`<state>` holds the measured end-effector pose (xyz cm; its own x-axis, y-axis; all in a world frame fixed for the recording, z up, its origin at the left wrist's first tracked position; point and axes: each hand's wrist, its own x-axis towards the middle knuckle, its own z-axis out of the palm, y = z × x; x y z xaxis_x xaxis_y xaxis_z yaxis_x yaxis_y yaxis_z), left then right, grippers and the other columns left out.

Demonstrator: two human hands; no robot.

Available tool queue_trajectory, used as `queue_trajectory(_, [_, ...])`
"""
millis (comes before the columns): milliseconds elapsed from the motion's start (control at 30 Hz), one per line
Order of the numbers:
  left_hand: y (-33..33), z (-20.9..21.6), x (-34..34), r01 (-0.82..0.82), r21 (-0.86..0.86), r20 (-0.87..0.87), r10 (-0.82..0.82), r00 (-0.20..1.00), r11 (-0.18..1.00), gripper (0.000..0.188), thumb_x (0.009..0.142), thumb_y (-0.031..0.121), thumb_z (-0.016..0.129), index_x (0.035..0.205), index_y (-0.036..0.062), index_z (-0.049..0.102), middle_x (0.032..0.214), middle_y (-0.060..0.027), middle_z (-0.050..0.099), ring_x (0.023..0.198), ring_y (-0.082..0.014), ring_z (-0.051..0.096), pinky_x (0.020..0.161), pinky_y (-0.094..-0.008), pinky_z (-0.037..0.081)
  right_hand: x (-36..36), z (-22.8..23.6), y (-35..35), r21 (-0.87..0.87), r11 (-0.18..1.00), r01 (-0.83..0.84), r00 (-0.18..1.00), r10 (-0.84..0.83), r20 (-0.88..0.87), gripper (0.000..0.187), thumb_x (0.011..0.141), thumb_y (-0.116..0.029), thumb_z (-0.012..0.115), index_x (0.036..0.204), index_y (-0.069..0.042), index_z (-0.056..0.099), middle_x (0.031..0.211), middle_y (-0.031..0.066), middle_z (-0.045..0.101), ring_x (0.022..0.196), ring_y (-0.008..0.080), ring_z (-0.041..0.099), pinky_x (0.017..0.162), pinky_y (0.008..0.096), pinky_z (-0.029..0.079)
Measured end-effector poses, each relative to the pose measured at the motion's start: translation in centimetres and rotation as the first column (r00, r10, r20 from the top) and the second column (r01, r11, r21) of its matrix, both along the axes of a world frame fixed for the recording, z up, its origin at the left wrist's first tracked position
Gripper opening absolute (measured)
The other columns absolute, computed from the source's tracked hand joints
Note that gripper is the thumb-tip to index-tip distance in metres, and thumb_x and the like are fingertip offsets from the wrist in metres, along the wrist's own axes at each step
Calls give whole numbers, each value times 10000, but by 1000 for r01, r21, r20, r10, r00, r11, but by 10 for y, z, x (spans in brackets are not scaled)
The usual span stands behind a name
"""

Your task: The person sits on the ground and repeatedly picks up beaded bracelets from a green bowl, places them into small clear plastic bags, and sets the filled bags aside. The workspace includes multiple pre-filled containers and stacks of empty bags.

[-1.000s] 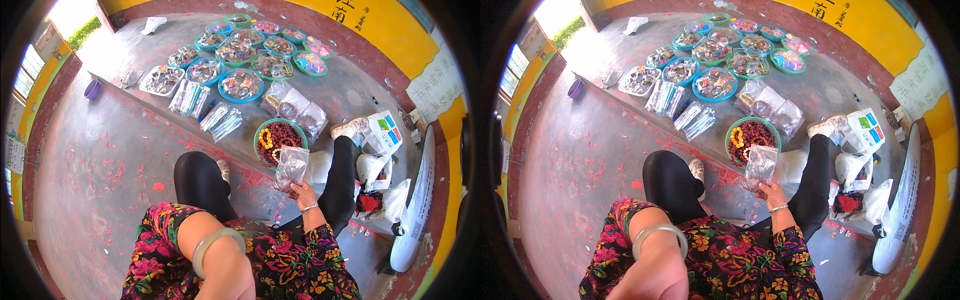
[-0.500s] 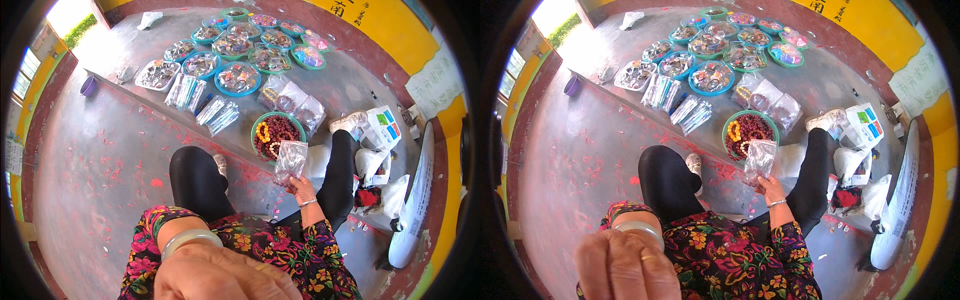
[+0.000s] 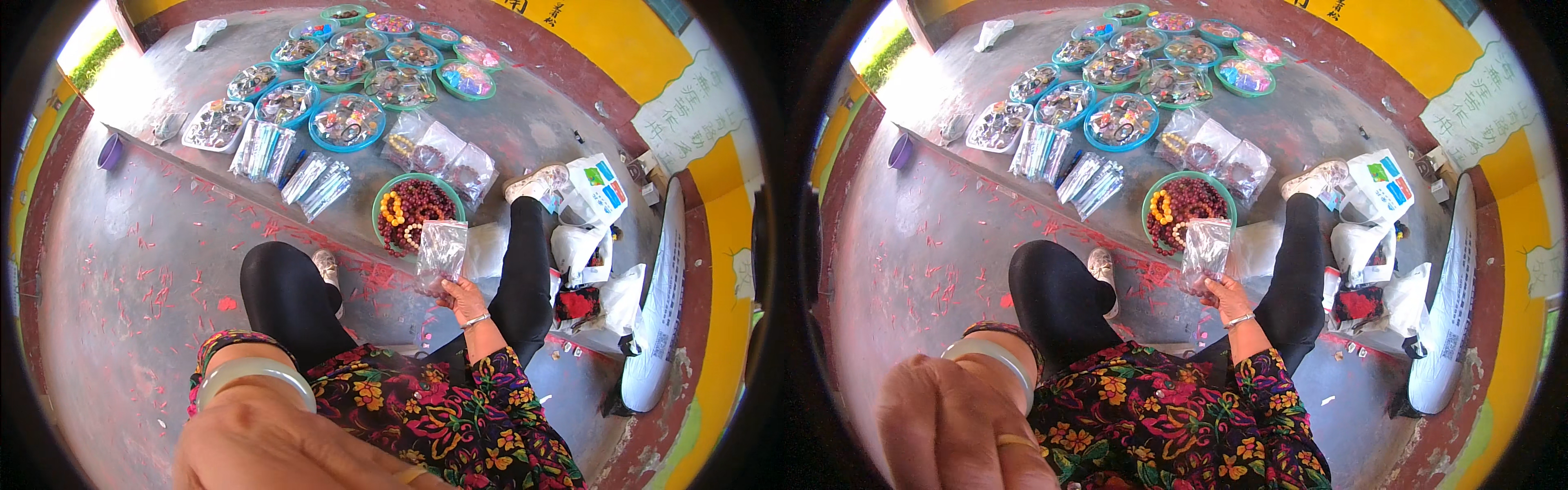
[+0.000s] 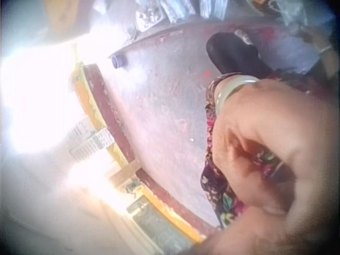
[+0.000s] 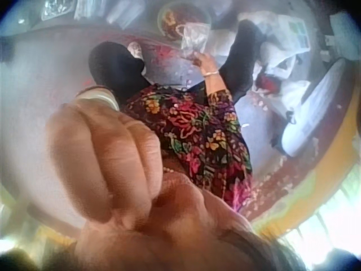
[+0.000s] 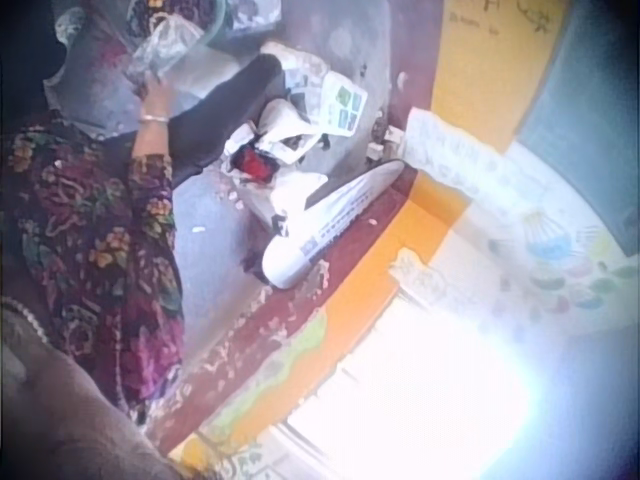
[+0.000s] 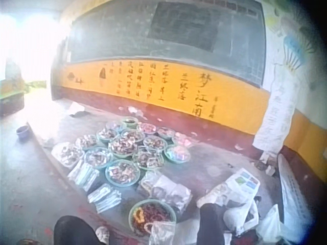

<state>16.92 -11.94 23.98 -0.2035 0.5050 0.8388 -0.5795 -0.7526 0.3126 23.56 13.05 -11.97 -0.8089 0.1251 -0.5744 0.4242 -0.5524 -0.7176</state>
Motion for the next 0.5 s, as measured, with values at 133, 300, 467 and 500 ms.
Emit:
queue_trajectory(133, [-5,1,7,-196,-46,26,197,980,980,77,822,20,542,783,-14,600,826,-98,560,781,-253,586,633,-317,463,2,2,6,14,999,33,999,-33,-10,201,817,-86,587,1016,-59,575,882,74,648,738,167,640,545,277,537])
queue_trajectory(300, [-13,-12,29,-88,-188,205,127,971,978,66,800,11,545,791,-15,604,711,-88,549,686,-218,582,555,-307,461,-5,2,-4,-6,1000,-5,1000,5,-4,201,814,-86,588,1013,-60,575,876,72,648,718,162,636,537,278,535])
queue_trajectory(467, [26,-33,50,-350,-155,-236,310,921,924,77,787,33,540,766,-17,594,689,-100,546,664,-236,575,552,-322,457,0,8,0,45,999,14,1000,-14,8,201,807,-108,600,1000,-61,566,847,59,645,666,151,619,543,275,533])
queue_trajectory(500, [35,-34,58,-430,-131,-320,373,871,893,80,784,38,539,761,-18,592,684,-103,545,660,-239,574,552,-325,456,-1,8,-3,49,999,18,1000,-19,12,227,819,-94,578,1039,-42,556,865,65,644,719,151,626,529,274,534])
